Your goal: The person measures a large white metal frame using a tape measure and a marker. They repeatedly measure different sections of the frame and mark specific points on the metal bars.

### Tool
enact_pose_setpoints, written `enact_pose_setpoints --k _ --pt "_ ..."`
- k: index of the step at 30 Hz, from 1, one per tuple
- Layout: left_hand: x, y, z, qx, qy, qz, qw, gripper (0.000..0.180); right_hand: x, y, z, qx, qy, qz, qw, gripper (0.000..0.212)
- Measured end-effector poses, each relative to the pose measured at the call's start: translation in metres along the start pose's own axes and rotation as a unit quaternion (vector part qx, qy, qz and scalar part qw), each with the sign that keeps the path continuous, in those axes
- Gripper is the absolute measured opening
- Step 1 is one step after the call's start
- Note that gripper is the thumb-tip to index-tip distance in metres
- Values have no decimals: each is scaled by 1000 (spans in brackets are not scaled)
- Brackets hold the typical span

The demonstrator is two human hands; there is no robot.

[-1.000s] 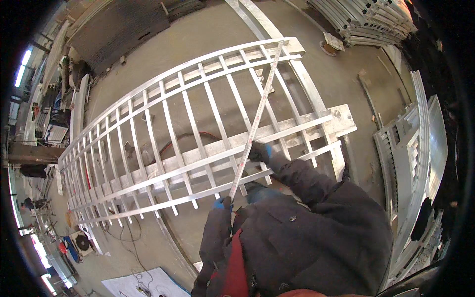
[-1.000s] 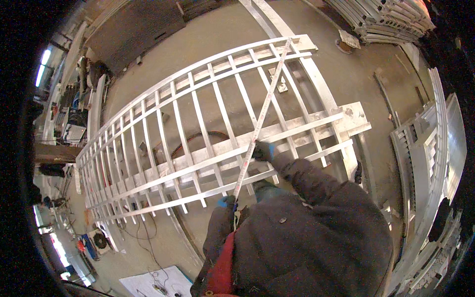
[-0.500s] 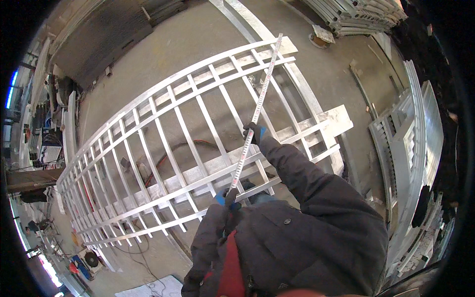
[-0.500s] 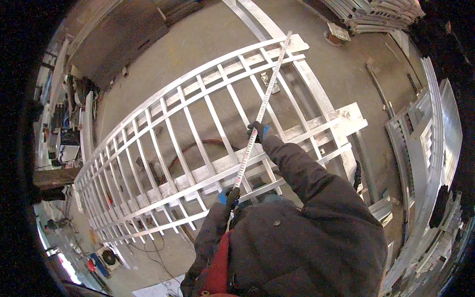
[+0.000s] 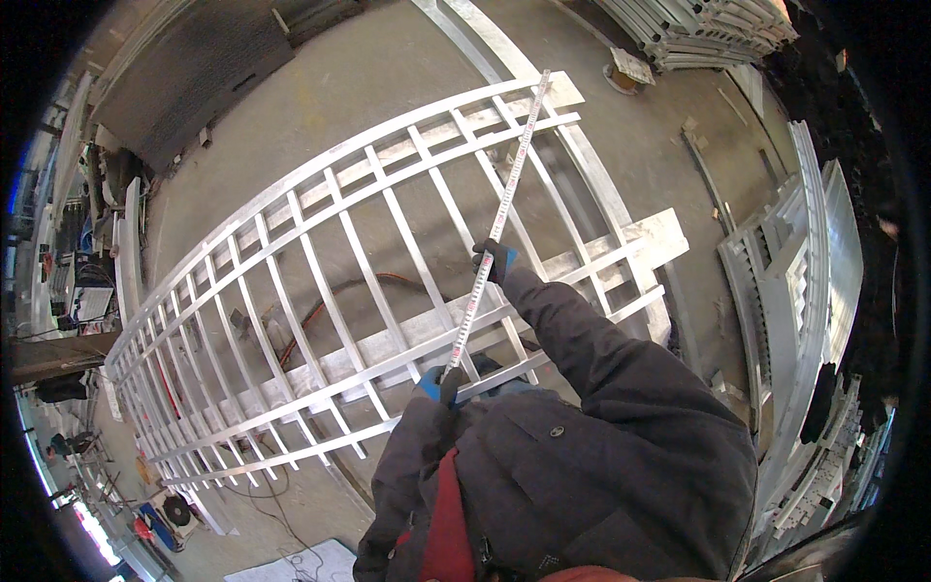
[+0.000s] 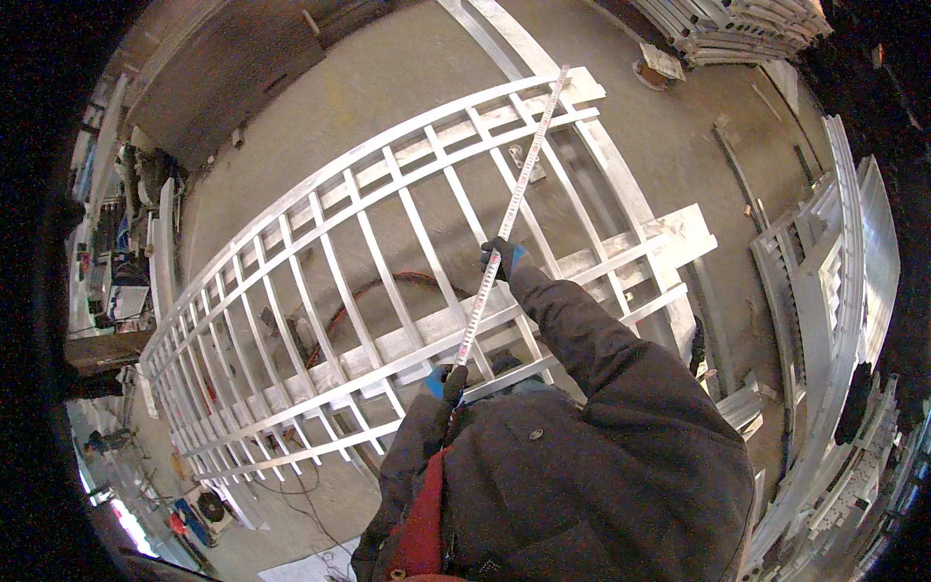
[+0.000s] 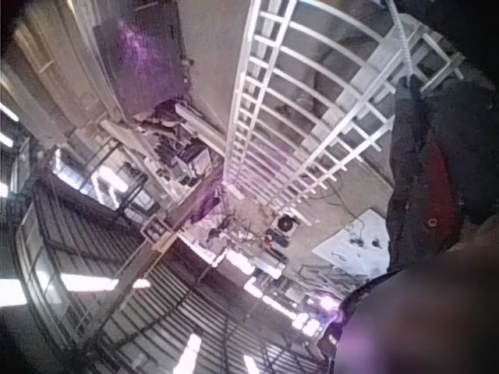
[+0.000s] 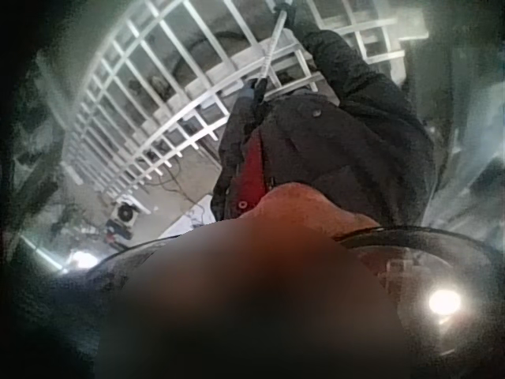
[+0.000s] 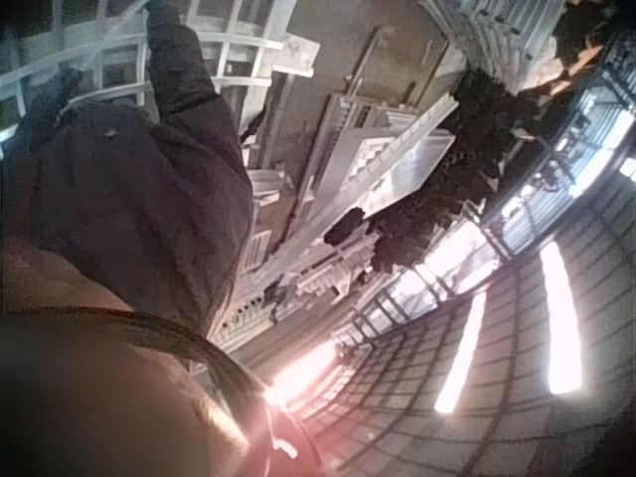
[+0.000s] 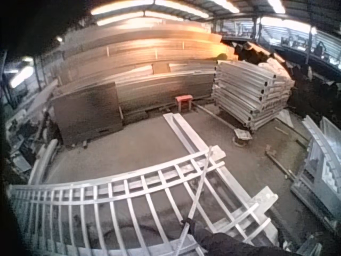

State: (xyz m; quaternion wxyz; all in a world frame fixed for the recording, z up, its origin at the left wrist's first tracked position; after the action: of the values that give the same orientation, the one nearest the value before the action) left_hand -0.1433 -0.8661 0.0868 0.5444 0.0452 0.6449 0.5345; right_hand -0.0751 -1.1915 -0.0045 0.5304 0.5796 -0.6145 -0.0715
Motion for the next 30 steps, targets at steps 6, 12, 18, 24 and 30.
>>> enact_pose_setpoints --k 6,12,18,24,30 --pt "5 -13 -5 12 -51 9 999 64 -5 -10 13 -18 39 7 999 42" --pt "2 -2 -7 24 -17 52 998 70 -20 -19 20 -1 24 -17 1000 45" --pt "-18 12 -2 21 -40 47 998 71 -26 -24 21 6 19 -32 999 44" --pt "-7 2 -2 6 -18 25 999 64 -25 -20 18 23 18 -21 999 46" --pt "16 -12 1 -8 -33 20 999 68 -31 -14 10 40 -10 -61 997 46"
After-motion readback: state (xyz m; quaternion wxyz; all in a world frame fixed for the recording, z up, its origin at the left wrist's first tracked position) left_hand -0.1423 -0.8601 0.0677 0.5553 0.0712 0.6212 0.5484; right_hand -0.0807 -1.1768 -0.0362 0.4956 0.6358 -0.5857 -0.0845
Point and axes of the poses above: each hand's wrist, its own y-axis away from the middle knuckle, its own z-axis out of the back of the hand, x = y × z, the point moved 9 cm from there along -y, towards the middle knuckle
